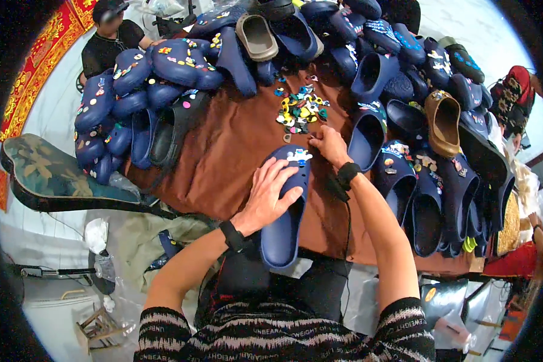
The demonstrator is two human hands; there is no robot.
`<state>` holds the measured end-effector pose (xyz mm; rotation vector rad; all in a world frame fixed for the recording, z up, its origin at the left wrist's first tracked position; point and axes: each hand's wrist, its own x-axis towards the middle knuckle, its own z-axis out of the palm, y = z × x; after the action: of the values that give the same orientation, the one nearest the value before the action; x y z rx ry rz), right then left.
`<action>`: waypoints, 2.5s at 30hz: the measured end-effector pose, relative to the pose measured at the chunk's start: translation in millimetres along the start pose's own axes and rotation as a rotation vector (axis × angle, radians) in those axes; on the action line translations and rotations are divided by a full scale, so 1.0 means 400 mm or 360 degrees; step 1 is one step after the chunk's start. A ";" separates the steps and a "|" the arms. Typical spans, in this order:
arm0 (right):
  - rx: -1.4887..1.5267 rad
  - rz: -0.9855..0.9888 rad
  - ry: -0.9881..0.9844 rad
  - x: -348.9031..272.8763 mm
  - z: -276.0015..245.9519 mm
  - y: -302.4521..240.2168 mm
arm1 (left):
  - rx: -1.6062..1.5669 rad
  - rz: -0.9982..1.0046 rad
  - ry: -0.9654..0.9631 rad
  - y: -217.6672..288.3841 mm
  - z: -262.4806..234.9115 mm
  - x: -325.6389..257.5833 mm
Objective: Manually inserting decorative charms into the holes of foam clogs.
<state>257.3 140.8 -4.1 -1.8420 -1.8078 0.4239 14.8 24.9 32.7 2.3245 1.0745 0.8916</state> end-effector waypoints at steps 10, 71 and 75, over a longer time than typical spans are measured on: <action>0.0986 0.0083 -0.0074 -0.219 -0.077 -0.039 | -0.0072 0.0059 0.0155 -0.025 0.015 0.013; 0.0137 0.0088 0.0288 0.059 -0.018 0.029 | 0.0093 0.0066 -0.0150 -0.007 0.025 0.027; -0.0098 0.0201 0.0385 0.144 -0.013 0.044 | 0.0051 0.0079 -0.0117 -0.007 0.024 0.024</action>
<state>278.2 197.3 -2.2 -1.9635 -1.5647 0.1820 24.9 32.9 27.7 2.4001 1.0123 0.8061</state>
